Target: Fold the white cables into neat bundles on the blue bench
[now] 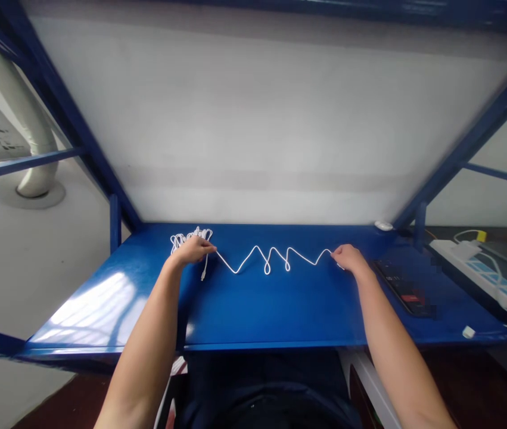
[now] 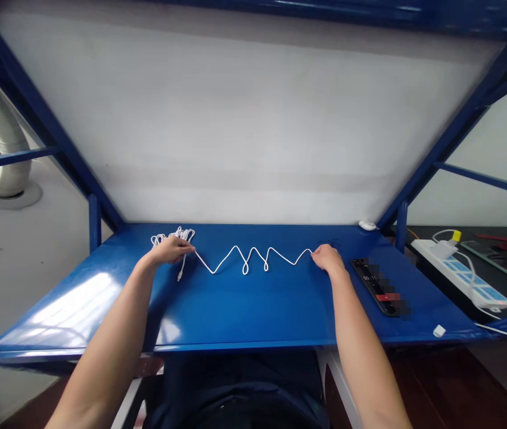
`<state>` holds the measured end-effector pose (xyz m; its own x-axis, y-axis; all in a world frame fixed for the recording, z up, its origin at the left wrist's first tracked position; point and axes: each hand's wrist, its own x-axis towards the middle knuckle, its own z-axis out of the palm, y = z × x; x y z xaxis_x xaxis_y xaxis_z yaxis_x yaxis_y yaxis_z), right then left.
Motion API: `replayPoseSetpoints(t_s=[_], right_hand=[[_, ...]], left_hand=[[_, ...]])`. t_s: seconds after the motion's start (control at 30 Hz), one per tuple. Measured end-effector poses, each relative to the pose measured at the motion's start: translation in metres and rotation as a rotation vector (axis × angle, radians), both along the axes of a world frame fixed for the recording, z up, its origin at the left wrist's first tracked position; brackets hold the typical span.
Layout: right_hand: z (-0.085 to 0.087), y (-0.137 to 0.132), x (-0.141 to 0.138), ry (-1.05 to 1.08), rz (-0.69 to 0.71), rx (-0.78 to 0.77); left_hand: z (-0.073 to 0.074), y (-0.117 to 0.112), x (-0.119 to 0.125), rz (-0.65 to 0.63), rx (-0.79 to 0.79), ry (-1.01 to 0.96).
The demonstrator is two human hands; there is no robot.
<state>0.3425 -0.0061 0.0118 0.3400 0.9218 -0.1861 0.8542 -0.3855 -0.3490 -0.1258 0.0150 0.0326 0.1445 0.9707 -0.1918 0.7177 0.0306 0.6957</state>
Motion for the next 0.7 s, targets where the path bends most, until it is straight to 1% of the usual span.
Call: replayPoseSetpoints(t_s=[0.17, 0.43, 0.7], right_hand=[[0.0006, -0.0007, -0.0017, -0.008, 0.013, -0.006], [0.0011, -0.0013, -0.0029, 0.004, 0.023, 0.010], [0.0001, -0.0011, -0.0059, 0.021, 0.023, 0.052]], left_hand=[[-0.0019, 0.0000, 0.0038, -0.018, -0.024, -0.049], [-0.0010, -0.0007, 0.0055, -0.097, -0.030, -0.029], [-0.0042, -0.0002, 0.0040, -0.112, -0.035, -0.065]])
